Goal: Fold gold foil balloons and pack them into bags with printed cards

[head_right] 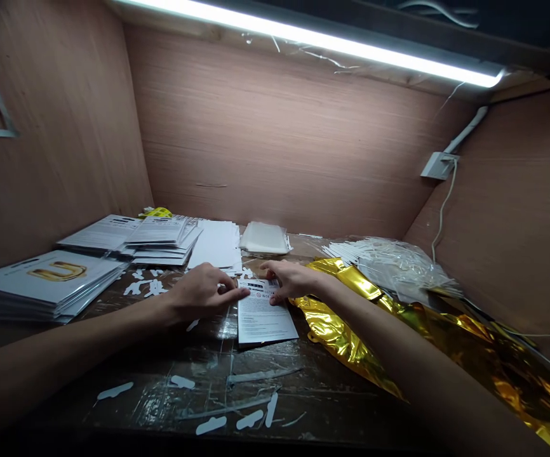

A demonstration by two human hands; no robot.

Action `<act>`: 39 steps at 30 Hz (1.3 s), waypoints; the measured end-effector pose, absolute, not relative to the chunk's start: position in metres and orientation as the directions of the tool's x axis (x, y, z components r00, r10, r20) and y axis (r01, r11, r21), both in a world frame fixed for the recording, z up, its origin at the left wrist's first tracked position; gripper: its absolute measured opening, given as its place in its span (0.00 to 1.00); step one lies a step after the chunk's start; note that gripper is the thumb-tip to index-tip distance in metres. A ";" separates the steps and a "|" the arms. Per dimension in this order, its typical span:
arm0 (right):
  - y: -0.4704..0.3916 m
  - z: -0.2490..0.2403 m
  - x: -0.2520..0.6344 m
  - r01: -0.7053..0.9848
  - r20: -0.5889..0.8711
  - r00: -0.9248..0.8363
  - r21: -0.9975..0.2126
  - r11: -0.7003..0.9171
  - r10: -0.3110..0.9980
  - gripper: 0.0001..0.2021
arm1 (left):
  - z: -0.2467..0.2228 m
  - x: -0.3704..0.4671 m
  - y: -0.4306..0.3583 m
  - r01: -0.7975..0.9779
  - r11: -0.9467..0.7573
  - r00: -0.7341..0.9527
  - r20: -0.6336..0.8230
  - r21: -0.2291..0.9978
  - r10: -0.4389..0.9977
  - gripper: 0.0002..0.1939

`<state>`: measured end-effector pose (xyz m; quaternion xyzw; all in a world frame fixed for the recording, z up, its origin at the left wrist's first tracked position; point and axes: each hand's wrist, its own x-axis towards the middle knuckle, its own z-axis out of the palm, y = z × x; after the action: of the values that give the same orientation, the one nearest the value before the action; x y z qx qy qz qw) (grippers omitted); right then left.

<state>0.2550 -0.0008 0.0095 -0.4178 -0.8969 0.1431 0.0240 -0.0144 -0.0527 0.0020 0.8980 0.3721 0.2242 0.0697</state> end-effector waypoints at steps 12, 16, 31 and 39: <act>0.008 0.021 0.220 0.706 0.000 -0.662 -0.337 0.623 0.750 0.26 | -0.012 -0.017 -0.029 0.534 -0.685 0.543 0.420 0.496 0.727 0.17; 0.007 0.016 0.219 0.559 0.126 -0.595 -0.645 0.521 0.794 0.19 | -0.011 -0.018 -0.026 0.433 -0.495 0.490 0.264 0.754 0.831 0.15; -0.069 -0.007 0.249 0.006 0.267 -0.472 -0.952 0.306 0.840 0.20 | -0.008 -0.013 -0.021 -0.327 -0.089 0.195 0.159 0.941 0.968 0.17; -0.069 -0.015 0.243 0.062 0.217 -0.404 -0.963 0.263 0.889 0.11 | -0.011 -0.012 -0.022 -0.342 -0.165 0.171 0.234 0.925 0.957 0.28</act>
<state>0.2434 -0.0692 -0.0147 -0.3515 -0.6762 0.4947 0.4177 -0.0116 -0.0217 -0.0113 0.5093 0.3018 0.5685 0.5712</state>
